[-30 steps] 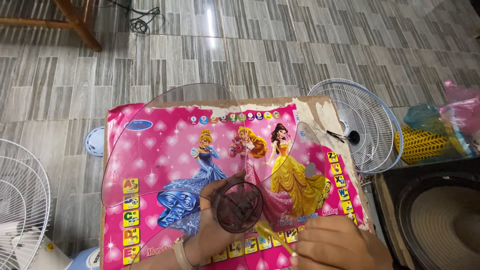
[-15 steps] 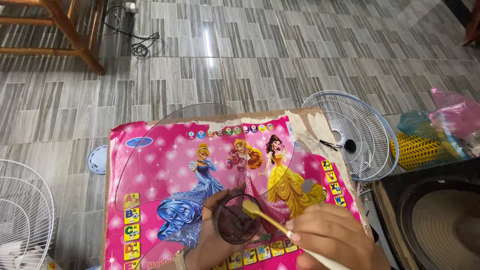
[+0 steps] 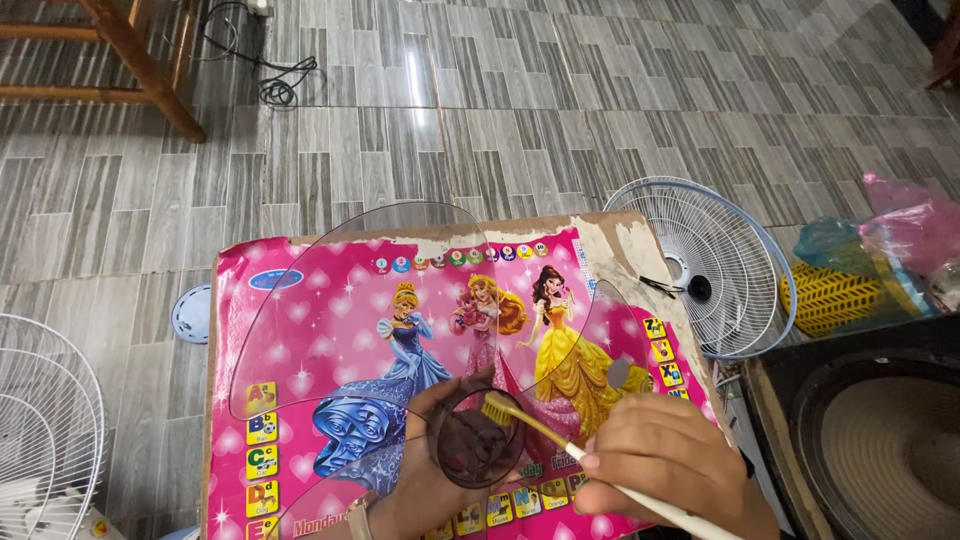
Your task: Cleaning a plastic fan component using a small brush
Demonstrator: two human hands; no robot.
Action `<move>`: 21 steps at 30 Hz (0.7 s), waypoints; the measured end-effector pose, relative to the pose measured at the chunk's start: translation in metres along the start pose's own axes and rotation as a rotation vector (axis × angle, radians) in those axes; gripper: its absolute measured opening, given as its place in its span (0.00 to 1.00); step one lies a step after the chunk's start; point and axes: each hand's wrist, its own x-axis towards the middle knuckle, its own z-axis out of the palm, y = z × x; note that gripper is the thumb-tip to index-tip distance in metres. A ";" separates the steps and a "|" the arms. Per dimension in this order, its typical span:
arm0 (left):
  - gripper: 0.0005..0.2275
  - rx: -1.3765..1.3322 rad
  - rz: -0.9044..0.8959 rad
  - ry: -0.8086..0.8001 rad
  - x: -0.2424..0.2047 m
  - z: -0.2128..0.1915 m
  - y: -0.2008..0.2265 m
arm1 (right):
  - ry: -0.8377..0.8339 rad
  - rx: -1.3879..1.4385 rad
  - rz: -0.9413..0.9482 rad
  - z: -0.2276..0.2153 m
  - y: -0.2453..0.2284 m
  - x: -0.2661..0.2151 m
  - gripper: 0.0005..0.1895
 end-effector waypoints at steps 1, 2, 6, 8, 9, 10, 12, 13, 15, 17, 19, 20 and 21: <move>0.48 -0.001 0.002 0.001 0.001 0.001 0.001 | -0.001 -0.001 -0.002 0.000 -0.001 0.001 0.14; 0.47 -0.026 0.021 -0.003 0.001 0.002 0.003 | 0.005 0.007 0.006 0.000 -0.002 0.002 0.15; 0.46 -0.094 0.041 0.009 0.001 0.003 -0.001 | 0.010 0.026 0.001 0.000 -0.001 0.003 0.15; 0.47 -0.116 0.016 0.004 0.001 0.003 0.000 | -0.001 0.036 0.035 -0.002 -0.003 0.000 0.16; 0.47 -0.136 -0.010 -0.001 0.001 0.002 0.000 | -0.011 0.047 0.070 -0.002 -0.004 -0.002 0.18; 0.47 -0.137 -0.011 -0.002 0.002 0.003 -0.001 | -0.011 0.046 0.072 -0.003 -0.003 -0.002 0.18; 0.46 -0.148 0.017 -0.002 0.000 0.005 -0.001 | 0.003 0.007 0.076 -0.003 -0.002 -0.006 0.19; 0.46 -0.148 0.016 -0.003 0.000 0.004 -0.003 | 0.004 0.006 0.078 -0.003 -0.002 -0.004 0.19; 0.47 -0.118 -0.001 0.028 -0.002 0.003 -0.008 | 0.021 0.023 0.087 -0.003 -0.003 0.000 0.16; 0.48 -0.088 -0.004 0.034 -0.002 0.003 -0.009 | -0.011 -0.003 0.098 -0.004 -0.004 -0.001 0.16; 0.49 -0.059 -0.008 0.041 -0.002 0.002 -0.010 | -0.045 -0.028 0.108 -0.006 -0.005 0.000 0.16; 0.49 -0.045 -0.004 0.030 -0.002 0.001 -0.010 | -0.059 -0.006 0.107 -0.006 -0.006 0.002 0.15; 0.48 -0.030 0.001 0.019 -0.003 0.000 -0.010 | -0.073 0.016 0.106 -0.006 -0.007 0.003 0.15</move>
